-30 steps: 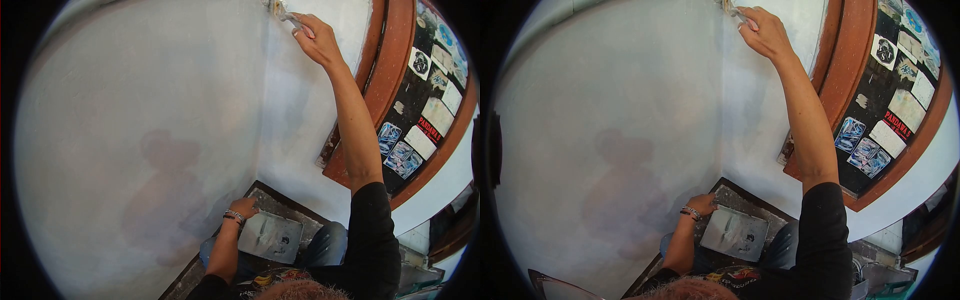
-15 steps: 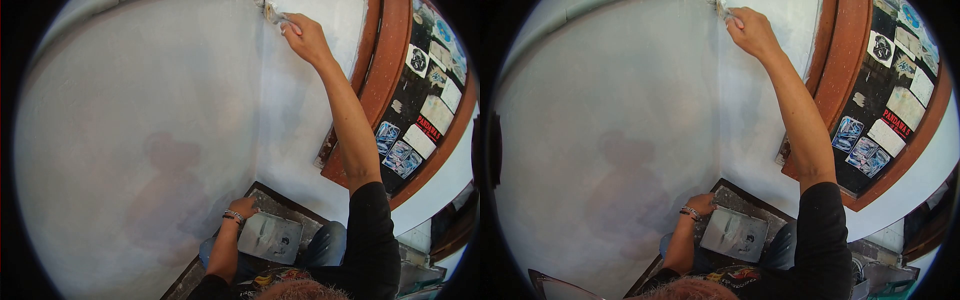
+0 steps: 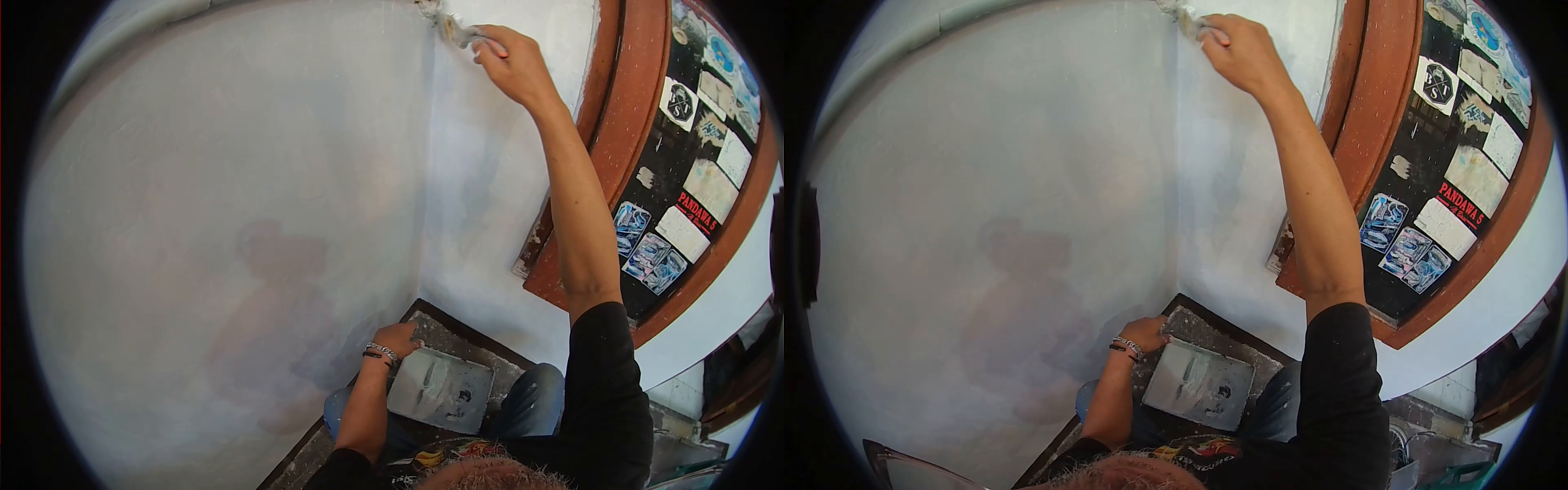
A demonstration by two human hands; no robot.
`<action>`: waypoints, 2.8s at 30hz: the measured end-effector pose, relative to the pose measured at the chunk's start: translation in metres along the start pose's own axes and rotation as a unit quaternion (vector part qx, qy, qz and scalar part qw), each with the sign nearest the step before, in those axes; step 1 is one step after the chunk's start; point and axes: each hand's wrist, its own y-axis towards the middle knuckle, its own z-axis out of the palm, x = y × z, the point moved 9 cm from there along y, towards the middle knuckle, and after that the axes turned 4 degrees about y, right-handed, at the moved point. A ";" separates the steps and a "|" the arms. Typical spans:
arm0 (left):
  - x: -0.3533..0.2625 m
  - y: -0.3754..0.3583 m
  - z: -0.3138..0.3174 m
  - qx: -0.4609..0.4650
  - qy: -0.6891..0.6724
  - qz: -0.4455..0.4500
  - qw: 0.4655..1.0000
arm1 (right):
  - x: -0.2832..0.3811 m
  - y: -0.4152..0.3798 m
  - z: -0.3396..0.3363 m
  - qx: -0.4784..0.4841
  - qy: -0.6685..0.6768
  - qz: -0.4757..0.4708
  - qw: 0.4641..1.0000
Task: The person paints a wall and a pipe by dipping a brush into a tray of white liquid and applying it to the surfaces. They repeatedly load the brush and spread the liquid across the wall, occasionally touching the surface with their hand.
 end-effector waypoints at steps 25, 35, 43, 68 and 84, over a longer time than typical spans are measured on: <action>0.001 -0.004 -0.005 -0.008 -0.007 0.001 1.000 | -0.010 0.009 -0.002 0.011 0.153 0.085 0.984; 0.007 -0.004 -0.002 -0.004 0.000 -0.010 1.000 | -0.037 0.011 0.012 -0.069 0.165 0.086 0.980; 0.009 -0.002 -0.001 -0.014 0.009 -0.007 1.000 | 0.010 -0.025 0.015 -0.024 0.010 -0.015 1.000; 0.005 -0.005 -0.004 -0.011 0.000 0.005 1.000 | 0.034 -0.016 0.010 -0.036 -0.042 -0.039 0.998; 0.007 -0.006 -0.004 -0.011 0.000 -0.007 1.000 | 0.040 -0.021 0.011 0.009 -0.137 -0.013 0.990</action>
